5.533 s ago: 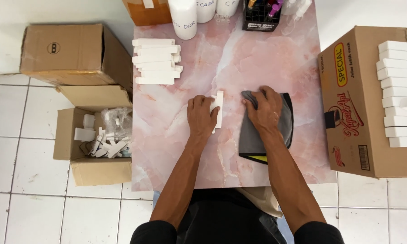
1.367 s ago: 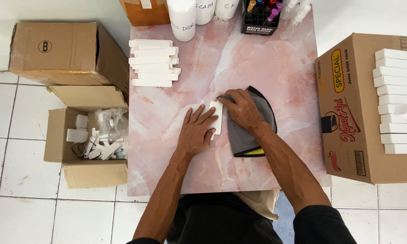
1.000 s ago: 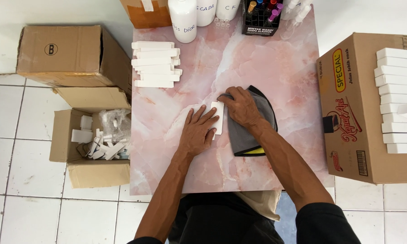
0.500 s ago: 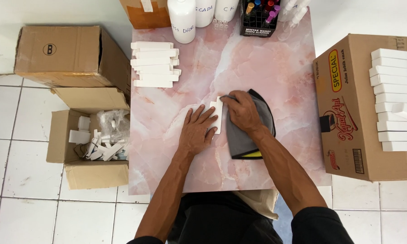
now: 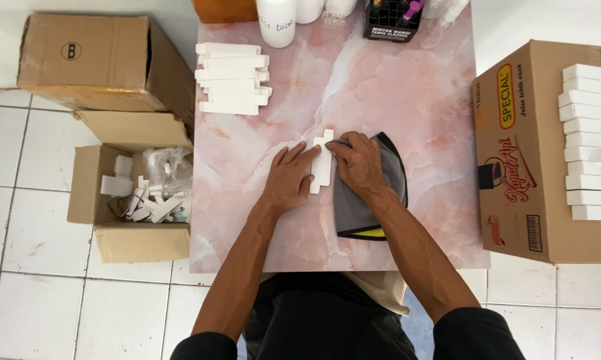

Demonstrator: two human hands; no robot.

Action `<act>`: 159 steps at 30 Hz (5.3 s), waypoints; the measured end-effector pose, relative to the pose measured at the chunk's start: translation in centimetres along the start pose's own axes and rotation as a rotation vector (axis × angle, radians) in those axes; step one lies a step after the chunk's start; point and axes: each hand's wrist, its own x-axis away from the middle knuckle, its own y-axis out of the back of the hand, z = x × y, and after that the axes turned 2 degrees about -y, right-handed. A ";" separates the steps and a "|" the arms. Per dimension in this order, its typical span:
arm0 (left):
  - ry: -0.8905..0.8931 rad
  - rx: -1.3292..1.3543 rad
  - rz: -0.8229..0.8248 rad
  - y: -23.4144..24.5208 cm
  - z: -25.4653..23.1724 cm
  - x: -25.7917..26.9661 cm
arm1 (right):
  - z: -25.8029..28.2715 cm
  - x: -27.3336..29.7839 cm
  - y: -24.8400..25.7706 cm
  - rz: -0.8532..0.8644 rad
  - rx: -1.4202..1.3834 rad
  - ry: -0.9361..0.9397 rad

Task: Folding flat cardboard perfume box blanks into finished boxes and pressing them to set the folds.

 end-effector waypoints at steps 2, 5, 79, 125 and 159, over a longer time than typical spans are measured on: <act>0.011 0.046 0.016 1.2 -1.0 0.2 | 0.8 0.0 0.5 -0.003 -0.043 -0.005; 0.016 0.102 0.030 1.8 -2.0 0.2 | 1.3 0.3 1.1 0.003 -0.082 -0.007; -0.002 0.262 -0.170 -0.6 -0.4 0.6 | 2.2 0.1 -1.0 0.005 -0.141 -0.015; 0.054 0.265 -0.245 -0.1 -1.5 0.9 | 2.8 0.8 0.6 0.059 -0.234 0.040; 0.036 0.258 -0.282 -0.9 -1.0 0.8 | 5.2 3.8 2.5 0.131 -0.333 0.079</act>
